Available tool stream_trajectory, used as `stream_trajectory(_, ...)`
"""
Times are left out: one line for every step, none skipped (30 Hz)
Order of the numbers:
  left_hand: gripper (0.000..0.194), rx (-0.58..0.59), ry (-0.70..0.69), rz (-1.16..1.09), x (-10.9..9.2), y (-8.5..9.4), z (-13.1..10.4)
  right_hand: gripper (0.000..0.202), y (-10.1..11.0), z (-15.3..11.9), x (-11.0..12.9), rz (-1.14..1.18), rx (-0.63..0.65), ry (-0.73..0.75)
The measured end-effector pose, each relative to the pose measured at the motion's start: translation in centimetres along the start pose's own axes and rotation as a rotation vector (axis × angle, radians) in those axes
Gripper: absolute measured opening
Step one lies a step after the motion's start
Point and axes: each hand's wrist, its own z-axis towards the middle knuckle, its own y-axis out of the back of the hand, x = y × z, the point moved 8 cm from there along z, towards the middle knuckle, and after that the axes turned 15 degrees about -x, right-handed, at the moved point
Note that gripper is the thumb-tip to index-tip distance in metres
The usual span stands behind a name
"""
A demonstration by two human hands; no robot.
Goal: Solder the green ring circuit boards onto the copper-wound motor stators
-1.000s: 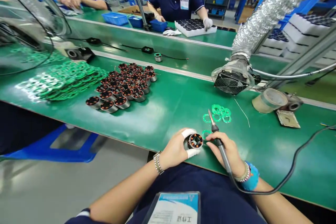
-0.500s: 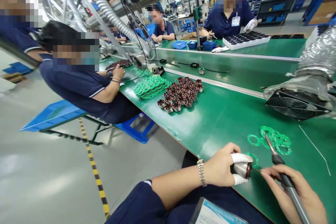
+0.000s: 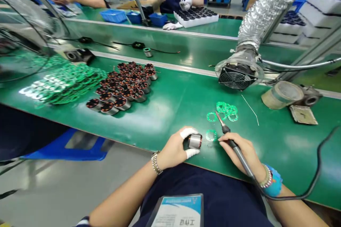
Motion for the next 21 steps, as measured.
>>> stream_trajectory(0.042, -0.019, 0.024, 0.006, 0.6, 0.2, 0.1, 0.008, 0.6, 0.0, -0.4, 0.015, -0.011, -0.021)
stream_trajectory(0.043, -0.038, 0.040, 0.015, 1.0, 0.4, 0.3, 0.010, 1.1, -0.1, -0.6, 0.031, -0.023, -0.034)
stream_trajectory(0.044, -0.050, 0.044, 0.027, 1.3, 0.6, 0.4, 0.013, 1.5, -0.1, -0.8, 0.045, -0.026, -0.038)
stream_trajectory(0.045, -0.058, 0.041, 0.040, 1.5, 0.7, 0.5, 0.017, 1.8, -0.2, -0.9, 0.059, -0.024, -0.030)
stream_trajectory(0.044, -0.059, 0.034, 0.053, 1.5, 0.8, 0.7, 0.021, 2.0, -0.2, -0.8, 0.069, -0.021, -0.018)
stream_trajectory(0.044, -0.055, 0.025, 0.064, 1.5, 0.8, 0.8, 0.022, 2.2, -0.2, -0.8, 0.071, -0.021, -0.012)
stream_trajectory(0.043, -0.047, 0.017, 0.072, 1.5, 0.7, 1.0, 0.022, 2.3, -0.2, -1.0, 0.069, -0.025, -0.018)
stream_trajectory(0.043, -0.040, 0.011, 0.076, 1.5, 0.6, 1.1, 0.019, 2.3, -0.2, -1.2, 0.060, -0.032, -0.040)
stream_trajectory(0.044, -0.032, 0.006, 0.077, 1.4, 0.6, 1.2, 0.017, 2.3, -0.3, -1.6, 0.047, -0.038, -0.076)
stream_trajectory(0.044, -0.025, 0.000, 0.078, 1.4, 0.5, 1.3, 0.016, 2.2, -0.3, -2.0, 0.034, -0.040, -0.116)
stream_trajectory(0.044, -0.019, -0.005, 0.078, 1.4, 0.4, 1.4, 0.015, 2.1, -0.4, -2.4, 0.025, -0.035, -0.154)
stream_trajectory(0.044, -0.014, -0.009, 0.077, 1.4, 0.3, 1.4, 0.015, 1.9, -0.4, -2.8, 0.025, -0.022, -0.184)
stream_trajectory(0.044, -0.010, -0.011, 0.076, 1.5, 0.3, 1.5, 0.015, 1.7, -0.5, -3.0, 0.033, -0.003, -0.207)
stream_trajectory(0.044, -0.009, -0.010, 0.077, 1.5, 0.2, 1.5, 0.015, 1.5, -0.5, -3.2, 0.045, 0.018, -0.223)
stream_trajectory(0.044, -0.010, -0.008, 0.078, 1.6, 0.2, 1.5, 0.015, 1.4, -0.5, -3.2, 0.056, 0.036, -0.232)
stream_trajectory(0.044, -0.012, -0.007, 0.079, 1.7, 0.2, 1.5, 0.015, 1.3, -0.5, -3.3, 0.064, 0.050, -0.235)
stream_trajectory(0.044, -0.014, -0.008, 0.080, 1.7, 0.2, 1.5, 0.015, 1.2, -0.5, -3.2, 0.069, 0.060, -0.235)
stream_trajectory(0.044, -0.014, -0.009, 0.079, 1.7, 0.2, 1.5, 0.015, 1.1, -0.4, -3.2, 0.073, 0.068, -0.232)
stream_trajectory(0.043, -0.014, -0.010, 0.077, 1.7, 0.2, 1.5, 0.014, 1.1, -0.4, -3.1, 0.077, 0.073, -0.227)
stream_trajectory(0.043, -0.013, -0.011, 0.074, 1.7, 0.2, 1.6, 0.014, 1.0, -0.3, -3.0, 0.081, 0.077, -0.222)
stream_trajectory(0.043, -0.012, -0.010, 0.072, 1.7, 0.3, 1.5, 0.014, 1.0, -0.3, -2.9, 0.084, 0.080, -0.218)
